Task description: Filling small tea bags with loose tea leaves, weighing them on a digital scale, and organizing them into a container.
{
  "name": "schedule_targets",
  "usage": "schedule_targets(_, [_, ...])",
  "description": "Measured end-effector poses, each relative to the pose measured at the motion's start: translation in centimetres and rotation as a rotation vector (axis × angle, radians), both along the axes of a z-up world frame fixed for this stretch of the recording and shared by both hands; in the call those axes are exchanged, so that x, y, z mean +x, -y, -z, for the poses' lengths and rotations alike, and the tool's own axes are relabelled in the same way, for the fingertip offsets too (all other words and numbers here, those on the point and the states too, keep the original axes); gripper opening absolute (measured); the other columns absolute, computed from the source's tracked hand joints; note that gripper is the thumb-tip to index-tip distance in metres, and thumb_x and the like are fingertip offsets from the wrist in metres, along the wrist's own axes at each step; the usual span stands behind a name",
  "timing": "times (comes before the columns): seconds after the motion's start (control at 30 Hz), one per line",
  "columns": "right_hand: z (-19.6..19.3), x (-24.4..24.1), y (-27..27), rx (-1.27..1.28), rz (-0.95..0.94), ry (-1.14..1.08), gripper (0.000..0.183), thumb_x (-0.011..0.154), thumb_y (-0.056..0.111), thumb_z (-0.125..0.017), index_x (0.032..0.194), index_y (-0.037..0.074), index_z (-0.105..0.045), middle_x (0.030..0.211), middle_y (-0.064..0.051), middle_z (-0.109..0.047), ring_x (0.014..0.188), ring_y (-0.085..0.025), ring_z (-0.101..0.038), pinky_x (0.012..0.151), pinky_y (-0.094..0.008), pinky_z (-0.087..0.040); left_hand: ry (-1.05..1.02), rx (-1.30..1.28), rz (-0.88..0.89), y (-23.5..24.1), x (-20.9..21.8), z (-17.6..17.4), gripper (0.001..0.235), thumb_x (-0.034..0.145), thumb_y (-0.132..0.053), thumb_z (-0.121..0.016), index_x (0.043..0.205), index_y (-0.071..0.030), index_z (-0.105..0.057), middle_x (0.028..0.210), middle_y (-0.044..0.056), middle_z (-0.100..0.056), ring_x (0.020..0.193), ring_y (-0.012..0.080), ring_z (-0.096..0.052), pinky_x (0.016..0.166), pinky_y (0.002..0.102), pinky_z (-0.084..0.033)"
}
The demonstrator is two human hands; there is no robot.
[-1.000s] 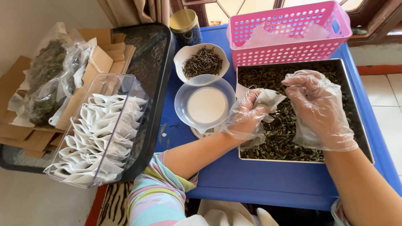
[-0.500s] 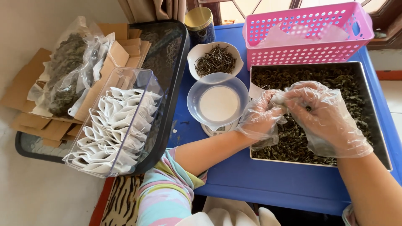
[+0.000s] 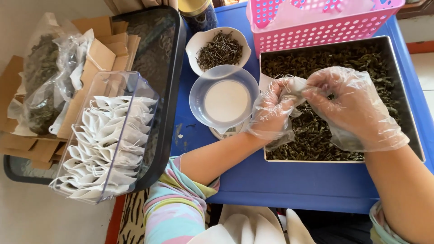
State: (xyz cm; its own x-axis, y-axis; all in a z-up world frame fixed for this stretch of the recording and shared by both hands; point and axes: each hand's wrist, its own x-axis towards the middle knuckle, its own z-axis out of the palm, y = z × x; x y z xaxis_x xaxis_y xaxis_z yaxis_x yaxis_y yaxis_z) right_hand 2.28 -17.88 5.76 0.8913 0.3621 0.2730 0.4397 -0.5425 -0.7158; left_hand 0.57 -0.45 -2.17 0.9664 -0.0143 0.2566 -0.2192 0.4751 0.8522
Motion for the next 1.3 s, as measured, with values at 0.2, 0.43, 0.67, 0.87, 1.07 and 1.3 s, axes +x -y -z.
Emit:
schedule_targets(0.2, [1.7, 0.9, 0.3, -0.068, -0.177, 0.243, 0.018, 0.104, 0.021, -0.067, 0.113, 0.007, -0.074, 0.111, -0.012, -0.072, 0.094, -0.026, -0.069, 0.081, -0.039, -0.054, -0.122, 0.206, -0.006, -0.5, -0.7, -2.0, 0.020, 0.100, -0.010, -0.059, 0.120, -0.012, -0.061, 0.115, 0.004, -0.066, 0.099, 0.0129, -0.065, 0.077, 0.027, -0.062])
schedule_targets(0.43, [0.5, 0.5, -0.2, 0.020, -0.132, 0.368, 0.017, 0.112, -0.003, -0.057, 0.103, 0.000, -0.070, 0.103, -0.014, -0.073, 0.095, -0.029, -0.068, 0.086, -0.042, -0.053, -0.140, 0.156, -0.022, -0.1, -0.3, -0.9, 0.027, 0.098, -0.011, -0.062, 0.125, -0.009, -0.061, 0.108, 0.005, -0.067, 0.084, 0.0138, -0.066, 0.077, 0.028, -0.061])
schedule_targets(0.67, [-0.8, -0.4, -0.1, -0.009, -0.089, 0.253, 0.013, 0.104, 0.016, -0.071, 0.111, 0.006, -0.074, 0.120, -0.016, -0.069, 0.111, -0.029, -0.067, 0.093, -0.041, -0.053, -0.079, 0.178, -0.038, 0.0, -0.3, -0.6, 0.029, 0.100, -0.008, -0.064, 0.129, -0.011, -0.058, 0.112, 0.007, -0.069, 0.097, 0.0145, -0.068, 0.085, 0.031, -0.065])
schedule_targets(0.87, [2.2, 1.1, 0.4, -0.047, -0.133, 0.417, 0.023, 0.099, -0.006, -0.068, 0.113, 0.010, -0.075, 0.116, -0.016, -0.072, 0.096, -0.030, -0.071, 0.076, -0.041, -0.055, -0.034, 0.210, -0.023, 0.0, -0.2, -0.1, 0.027, 0.102, -0.008, -0.062, 0.128, -0.013, -0.059, 0.115, 0.005, -0.067, 0.100, 0.0128, -0.067, 0.087, 0.028, -0.063])
schedule_targets(1.07, [3.1, 1.1, 0.5, -0.047, -0.134, 0.434, 0.035, 0.094, -0.014, -0.063, 0.115, 0.010, -0.076, 0.117, -0.015, -0.068, 0.095, -0.029, -0.069, 0.075, -0.039, -0.052, -0.137, 0.250, -0.036, -0.3, -1.4, -3.7, 0.021, 0.100, -0.027, -0.068, 0.116, -0.015, -0.064, 0.093, 0.000, -0.070, 0.079, 0.0090, -0.065, 0.076, 0.025, -0.057])
schedule_targets(1.3, [2.7, 0.9, 0.3, -0.104, -0.102, 0.394, 0.029, 0.083, -0.009, -0.062, 0.100, 0.009, -0.076, 0.114, -0.010, -0.070, 0.096, -0.027, -0.069, 0.081, -0.038, -0.052, -0.139, 0.148, -0.013, -0.3, -1.0, -2.3, 0.021, 0.098, -0.017, -0.069, 0.118, -0.011, -0.063, 0.097, 0.000, -0.068, 0.086, 0.0092, -0.062, 0.082, 0.026, -0.054])
